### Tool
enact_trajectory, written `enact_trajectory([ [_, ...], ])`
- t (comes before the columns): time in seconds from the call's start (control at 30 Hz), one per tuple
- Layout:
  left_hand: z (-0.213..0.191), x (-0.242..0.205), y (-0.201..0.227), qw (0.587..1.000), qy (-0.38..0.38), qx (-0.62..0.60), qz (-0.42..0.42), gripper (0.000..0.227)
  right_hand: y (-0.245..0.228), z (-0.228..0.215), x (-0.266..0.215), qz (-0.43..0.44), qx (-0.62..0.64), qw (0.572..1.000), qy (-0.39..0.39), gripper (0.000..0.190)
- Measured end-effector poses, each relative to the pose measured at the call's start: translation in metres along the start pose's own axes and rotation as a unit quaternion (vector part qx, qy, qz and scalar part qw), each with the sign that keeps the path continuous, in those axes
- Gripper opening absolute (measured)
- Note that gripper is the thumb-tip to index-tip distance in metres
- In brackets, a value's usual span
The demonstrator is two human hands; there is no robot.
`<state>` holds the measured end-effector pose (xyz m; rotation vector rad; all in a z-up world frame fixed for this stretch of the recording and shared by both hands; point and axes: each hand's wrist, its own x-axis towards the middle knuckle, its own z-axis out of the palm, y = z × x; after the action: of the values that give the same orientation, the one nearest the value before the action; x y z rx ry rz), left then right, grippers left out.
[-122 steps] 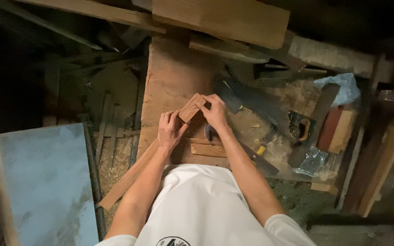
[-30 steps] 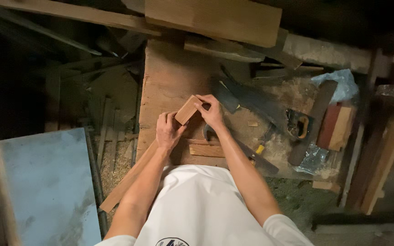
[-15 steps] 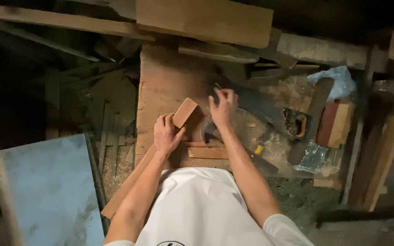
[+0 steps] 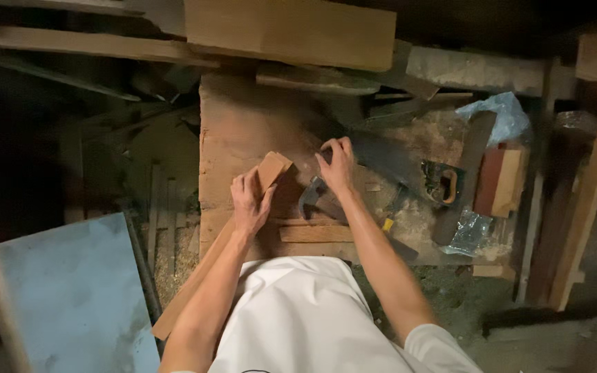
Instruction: The person sands a small wooden block with sandpaper, then marks a longer wooden plank with a pencil. Finally, the person uses a hand saw to cut the plank along the marked line.
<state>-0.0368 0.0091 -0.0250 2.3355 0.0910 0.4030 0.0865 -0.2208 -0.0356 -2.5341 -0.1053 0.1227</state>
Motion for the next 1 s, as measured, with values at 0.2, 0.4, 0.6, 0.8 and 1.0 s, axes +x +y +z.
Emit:
enact_trajectory([
  [0.2, 0.002, 0.000, -0.016, 0.990, -0.021, -0.116, -0.083, 0.057, -0.048, -0.007, -0.013, -0.034, 0.263, 0.961, -0.083, 0.028],
  [0.4, -0.002, 0.009, -0.010, 0.992, -0.027, -0.091, -0.085, 0.064, -0.093, -0.012, -0.026, 0.020, 0.377, 0.912, -0.157, 0.032],
  [0.6, -0.018, 0.018, 0.005, 0.998, -0.038, -0.002, -0.053, 0.068, -0.093, -0.005, -0.022, 0.000, 0.402, 0.900, -0.170, 0.038],
  [0.8, -0.028, 0.037, -0.001, 0.992, -0.046, 0.091, -0.078, 0.061, -0.107, 0.007, -0.001, -0.153, 0.270, 0.948, -0.079, 0.035],
  [1.0, -0.041, 0.047, -0.007, 0.979, -0.070, 0.165, -0.098, 0.059, -0.138, 0.037, 0.015, -0.146, 0.251, 0.939, -0.182, 0.035],
])
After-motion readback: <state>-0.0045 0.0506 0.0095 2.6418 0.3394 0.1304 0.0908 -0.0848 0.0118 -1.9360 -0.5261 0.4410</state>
